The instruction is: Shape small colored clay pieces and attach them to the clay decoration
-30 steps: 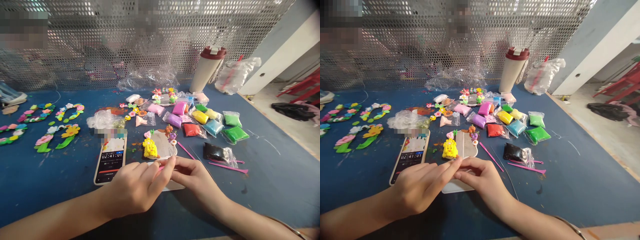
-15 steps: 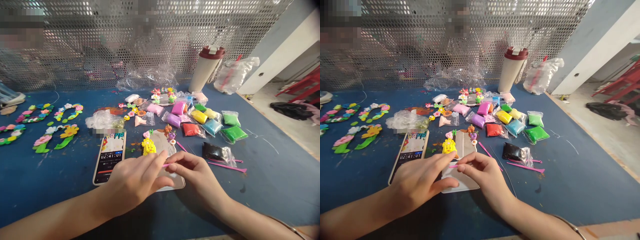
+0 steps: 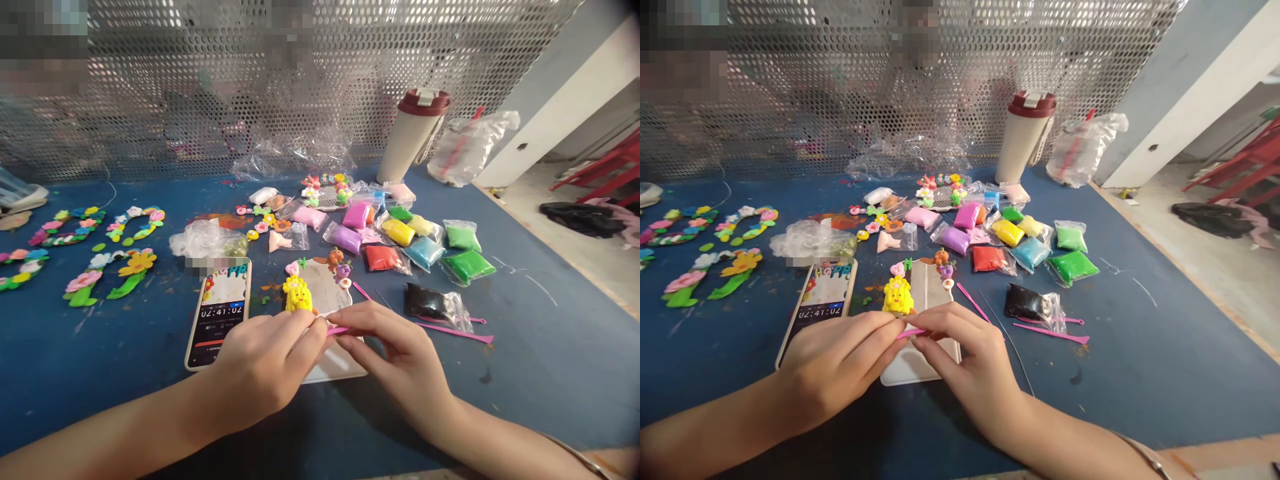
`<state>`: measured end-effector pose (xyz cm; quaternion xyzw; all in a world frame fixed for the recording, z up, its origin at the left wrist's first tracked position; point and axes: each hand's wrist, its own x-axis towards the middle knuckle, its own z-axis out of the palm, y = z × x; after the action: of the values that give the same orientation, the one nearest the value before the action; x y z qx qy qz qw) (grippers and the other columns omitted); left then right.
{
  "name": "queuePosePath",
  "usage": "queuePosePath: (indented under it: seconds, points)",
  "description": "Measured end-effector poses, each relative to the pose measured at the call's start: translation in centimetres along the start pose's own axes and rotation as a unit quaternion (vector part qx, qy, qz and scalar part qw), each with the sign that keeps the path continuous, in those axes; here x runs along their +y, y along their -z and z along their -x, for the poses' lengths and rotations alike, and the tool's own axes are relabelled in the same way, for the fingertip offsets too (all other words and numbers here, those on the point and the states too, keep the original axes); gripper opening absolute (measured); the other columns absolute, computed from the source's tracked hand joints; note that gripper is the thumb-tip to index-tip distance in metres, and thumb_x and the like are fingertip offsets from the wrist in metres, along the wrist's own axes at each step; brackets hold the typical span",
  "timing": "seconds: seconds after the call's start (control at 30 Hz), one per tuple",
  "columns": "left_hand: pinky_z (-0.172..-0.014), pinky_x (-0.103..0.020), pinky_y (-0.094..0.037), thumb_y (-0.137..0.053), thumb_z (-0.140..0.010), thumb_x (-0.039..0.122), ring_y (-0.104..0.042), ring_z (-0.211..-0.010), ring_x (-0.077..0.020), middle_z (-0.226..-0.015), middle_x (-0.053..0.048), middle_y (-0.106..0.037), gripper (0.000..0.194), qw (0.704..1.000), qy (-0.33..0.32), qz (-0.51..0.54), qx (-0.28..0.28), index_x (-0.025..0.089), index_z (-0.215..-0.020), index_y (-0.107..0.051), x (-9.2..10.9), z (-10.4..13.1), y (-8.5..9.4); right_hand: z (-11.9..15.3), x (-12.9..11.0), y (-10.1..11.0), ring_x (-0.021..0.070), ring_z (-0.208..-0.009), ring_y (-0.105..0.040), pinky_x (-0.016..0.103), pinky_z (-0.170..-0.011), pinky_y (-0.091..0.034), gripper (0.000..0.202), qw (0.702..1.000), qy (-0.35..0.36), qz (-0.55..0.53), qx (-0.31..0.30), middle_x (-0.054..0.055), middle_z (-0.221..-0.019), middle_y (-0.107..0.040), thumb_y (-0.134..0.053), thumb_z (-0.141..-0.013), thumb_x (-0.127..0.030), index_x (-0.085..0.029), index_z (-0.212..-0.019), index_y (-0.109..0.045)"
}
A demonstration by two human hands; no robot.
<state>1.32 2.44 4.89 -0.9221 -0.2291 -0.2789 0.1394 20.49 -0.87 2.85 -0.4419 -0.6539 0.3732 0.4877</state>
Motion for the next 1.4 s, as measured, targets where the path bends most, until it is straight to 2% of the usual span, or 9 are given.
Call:
queuePosePath:
  seconds: [0.13,0.37,0.53,0.67,1.1,1.4]
  points:
    - [-0.050,-0.027,-0.051,-0.053,-0.093,0.017,-0.069,-0.061,-0.0171,-0.075,-0.005,-0.071,0.010,1.000,-0.002,-0.002,-0.003,0.009,-0.094,-0.058,0.14,-0.13,0.11,0.15,-0.07,0.07,0.0155,-0.081,-0.068,0.026,-0.071,-0.055,0.018,0.994,0.070,0.079,0.006,0.003,-0.088,-0.072,-0.059,-0.087,-0.010,-0.023,-0.097,-0.067]
    - [-0.050,-0.027,-0.049,-0.050,-0.096,0.022,-0.068,-0.063,-0.0170,-0.077,-0.005,-0.071,0.015,1.000,-0.012,0.008,-0.005,0.009,-0.097,-0.058,0.29,-0.16,0.37,0.18,-0.11,0.16,0.0158,-0.081,-0.069,0.028,-0.071,-0.055,0.017,0.991,0.085,0.099,0.013,0.003,-0.088,-0.072,-0.059,-0.088,-0.011,-0.023,-0.096,-0.066]
    - [-0.053,-0.025,-0.045,-0.037,-0.100,0.020,-0.065,-0.062,-0.0120,-0.079,-0.001,-0.069,0.023,0.991,0.047,0.115,-0.051,0.016,-0.091,-0.058,0.13,-0.26,0.23,0.27,-0.16,0.35,0.0163,-0.079,-0.069,0.028,-0.068,-0.056,0.017,0.992,0.072,0.102,0.021,0.002,-0.087,-0.073,-0.060,-0.087,-0.012,-0.024,-0.096,-0.067]
    - [-0.054,-0.024,-0.043,-0.041,-0.100,0.027,-0.064,-0.062,-0.0111,-0.074,0.002,-0.066,0.025,0.983,0.084,0.150,-0.061,0.018,-0.085,-0.059,0.01,-0.39,0.14,0.28,-0.17,0.33,0.0147,-0.078,-0.069,0.025,-0.069,-0.055,0.017,0.992,0.071,0.099,0.023,0.002,-0.086,-0.073,-0.061,-0.086,-0.010,-0.023,-0.095,-0.068]
    - [-0.057,-0.025,-0.048,-0.051,-0.096,0.025,-0.068,-0.066,-0.0133,-0.079,-0.002,-0.071,0.015,0.997,0.057,0.051,-0.021,0.014,-0.090,-0.061,-0.21,-0.22,0.21,0.11,-0.51,0.03,0.0160,-0.083,-0.070,0.025,-0.073,-0.057,0.027,0.994,0.082,0.064,0.019,0.004,-0.093,-0.073,-0.062,-0.086,-0.011,-0.026,-0.105,-0.072]
    - [-0.054,-0.025,-0.047,-0.054,-0.095,0.025,-0.067,-0.060,-0.0129,-0.072,-0.001,-0.069,0.015,0.999,0.035,0.026,0.004,0.014,-0.087,-0.058,-0.09,-0.32,0.35,0.48,-0.22,0.01,0.0142,-0.087,-0.070,0.022,-0.075,-0.057,0.038,0.995,0.079,0.056,0.005,0.002,-0.100,-0.073,-0.060,-0.086,-0.007,-0.030,-0.116,-0.069]
